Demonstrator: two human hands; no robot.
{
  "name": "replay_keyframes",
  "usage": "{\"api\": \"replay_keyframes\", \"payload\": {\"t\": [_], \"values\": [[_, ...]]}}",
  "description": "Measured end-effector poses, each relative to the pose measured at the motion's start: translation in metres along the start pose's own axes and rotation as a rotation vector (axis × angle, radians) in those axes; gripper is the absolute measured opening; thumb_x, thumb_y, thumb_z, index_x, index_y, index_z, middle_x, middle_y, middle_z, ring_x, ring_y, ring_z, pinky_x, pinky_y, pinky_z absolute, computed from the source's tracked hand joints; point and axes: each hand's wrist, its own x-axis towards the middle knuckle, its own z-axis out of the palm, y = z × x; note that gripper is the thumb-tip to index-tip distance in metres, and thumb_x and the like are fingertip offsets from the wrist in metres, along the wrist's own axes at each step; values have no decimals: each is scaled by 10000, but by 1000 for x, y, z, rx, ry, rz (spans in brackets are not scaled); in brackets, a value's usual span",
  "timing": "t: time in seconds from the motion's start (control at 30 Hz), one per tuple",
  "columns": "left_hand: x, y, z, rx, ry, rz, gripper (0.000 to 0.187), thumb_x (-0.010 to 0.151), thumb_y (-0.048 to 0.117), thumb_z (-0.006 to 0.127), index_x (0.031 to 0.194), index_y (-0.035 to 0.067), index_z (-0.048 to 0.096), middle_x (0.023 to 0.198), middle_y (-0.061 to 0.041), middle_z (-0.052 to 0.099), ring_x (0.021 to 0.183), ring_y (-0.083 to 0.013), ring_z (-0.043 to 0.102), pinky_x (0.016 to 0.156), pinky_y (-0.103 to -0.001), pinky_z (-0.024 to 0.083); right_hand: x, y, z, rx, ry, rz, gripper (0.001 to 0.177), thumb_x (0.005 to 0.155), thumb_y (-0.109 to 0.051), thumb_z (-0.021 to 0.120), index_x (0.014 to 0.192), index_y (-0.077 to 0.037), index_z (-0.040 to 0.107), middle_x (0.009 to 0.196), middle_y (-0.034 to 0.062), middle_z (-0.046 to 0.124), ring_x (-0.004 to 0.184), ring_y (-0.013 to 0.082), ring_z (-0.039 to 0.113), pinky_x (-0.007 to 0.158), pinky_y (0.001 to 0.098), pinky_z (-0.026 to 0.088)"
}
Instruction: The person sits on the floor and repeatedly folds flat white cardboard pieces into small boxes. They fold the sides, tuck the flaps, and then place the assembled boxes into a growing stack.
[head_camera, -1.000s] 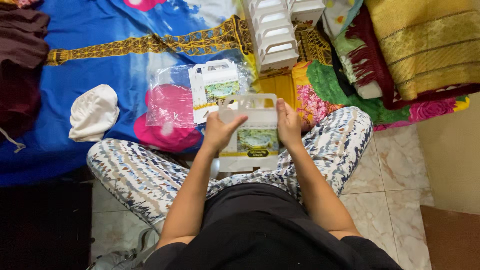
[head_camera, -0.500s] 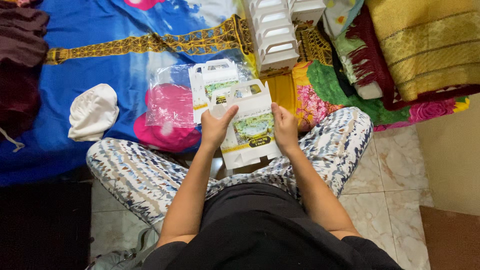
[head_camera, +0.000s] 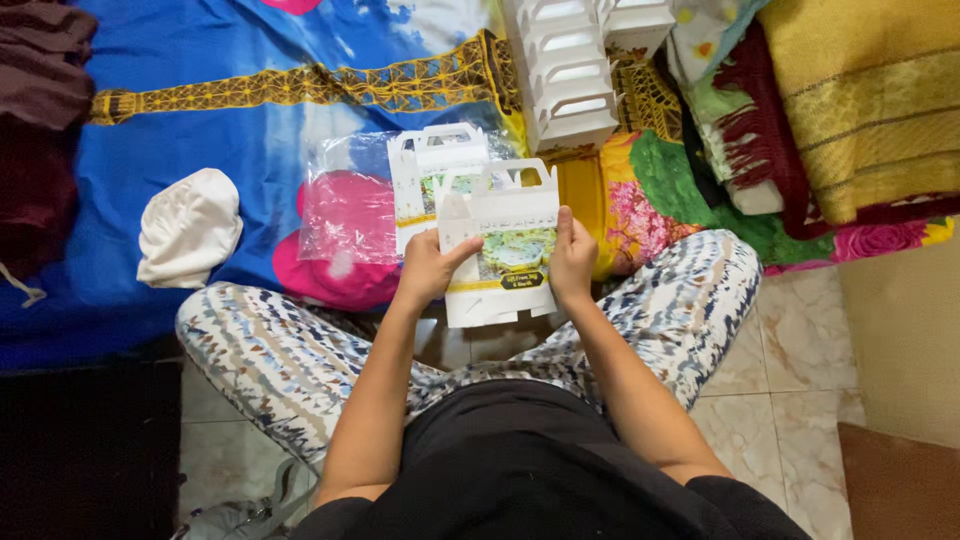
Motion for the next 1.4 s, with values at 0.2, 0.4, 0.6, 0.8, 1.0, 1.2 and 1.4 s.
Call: {"api": "replay_keyframes", "payload": {"t": [0.2,0.4,0.6,0.8,1.0,1.2,1.4], "values": [[50,-13,-45,-35,281,41,339,876,248,819,1062,-20,725,942,-111,799,804,-143,750,708,-310,589,34,0,53,187,-261,40,433,987,-280,659,1308,-63,466,795,-14,628,670,54,526,584,270,424],[86,-62,-73,30,334,126,568,835,251,849,1276,12,583,1158,-147,701,995,-196,719,845,-326,588,54,4,105,-50,-191,-59,448,962,-200,702,1358,-80,532,762,52,621,664,115,561,595,290,446],[81,-91,-66,237,381,155,633,764,199,864,1309,45,583,1203,-154,617,1030,-269,683,914,-383,570,48,2,122,-331,-160,-149,449,972,-177,700,1378,-79,537,979,157,615,891,305,615,807,400,495],[75,-78,-45,581,378,233,750,748,83,740,1460,80,502,1465,-258,440,1385,-431,393,1165,-511,297,39,5,125,-646,-179,-331,551,908,-100,647,1442,-77,512,1385,284,442,1282,430,436,1101,529,339],[76,-77,-22,869,206,292,657,919,178,550,1569,189,455,1681,-171,287,1575,-407,195,1265,-577,101,48,23,135,-702,-390,-499,608,949,-104,549,1548,-68,448,1685,267,254,1589,407,225,1297,537,161],[79,-88,-12,924,282,326,613,1007,401,523,1571,180,426,1657,-195,286,1555,-409,193,1252,-582,102,49,40,141,-717,-398,-481,750,1024,-382,567,1606,-6,279,1675,261,208,1563,401,191,1254,559,138],[82,-97,-11,958,263,315,672,1018,386,528,1623,164,336,1702,-211,197,1582,-404,126,1256,-590,92,52,61,149,-815,-443,-461,769,1031,-438,514,1619,-24,243,1690,237,182,1578,374,155,1258,549,110]]}}
